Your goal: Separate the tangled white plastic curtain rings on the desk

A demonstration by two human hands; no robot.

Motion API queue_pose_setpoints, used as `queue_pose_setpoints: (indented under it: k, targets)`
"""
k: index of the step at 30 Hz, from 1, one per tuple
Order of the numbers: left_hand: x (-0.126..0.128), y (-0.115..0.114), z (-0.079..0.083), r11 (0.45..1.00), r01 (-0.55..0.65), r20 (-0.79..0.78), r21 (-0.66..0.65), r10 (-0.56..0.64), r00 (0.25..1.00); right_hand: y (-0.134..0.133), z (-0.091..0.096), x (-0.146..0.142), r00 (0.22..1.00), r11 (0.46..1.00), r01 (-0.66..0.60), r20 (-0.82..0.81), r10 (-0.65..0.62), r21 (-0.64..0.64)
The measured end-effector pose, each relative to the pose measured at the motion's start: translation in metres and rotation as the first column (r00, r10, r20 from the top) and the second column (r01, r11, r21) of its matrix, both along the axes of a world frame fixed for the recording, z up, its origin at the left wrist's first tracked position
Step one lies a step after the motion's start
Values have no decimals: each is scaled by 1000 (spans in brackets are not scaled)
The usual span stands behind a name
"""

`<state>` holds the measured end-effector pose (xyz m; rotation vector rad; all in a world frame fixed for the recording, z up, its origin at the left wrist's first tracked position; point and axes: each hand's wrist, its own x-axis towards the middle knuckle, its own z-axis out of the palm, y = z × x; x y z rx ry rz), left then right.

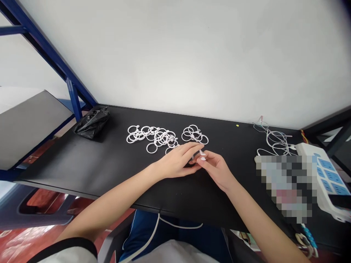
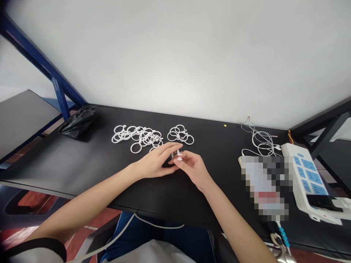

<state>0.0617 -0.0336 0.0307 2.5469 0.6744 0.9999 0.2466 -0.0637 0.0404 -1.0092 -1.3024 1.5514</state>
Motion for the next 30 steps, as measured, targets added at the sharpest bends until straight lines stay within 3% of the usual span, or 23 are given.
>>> queue_pose_setpoints:
  k: [7,10,14,19,22,25,30]
  targets:
    - [1,1,-1,962,88,101,-257,-64,993,0,-2,-2,999,1000,-3,51,2,16]
    - [0,3,0,936,91,136,-340,-47,990,-3,-4,-3,985,978,123,103,-141,168]
    - [-3,7,1,920,77,116,-384,-35,993,-7,-7,-4,925,873,303,101,-366,382]
    - [-6,11,3,908,98,113,-408,-56,992,-6,-7,-1,931,858,189,191,-312,478]
    - [-6,11,6,891,89,143,-445,-28,989,-4,-7,0,927,858,195,195,-319,475]
    - [-3,8,7,818,123,212,-563,-1,977,-4,-8,-1,936,872,218,160,-314,438]
    - [5,3,3,627,287,380,-724,15,925,-5,-7,-5,961,890,217,74,-268,400]
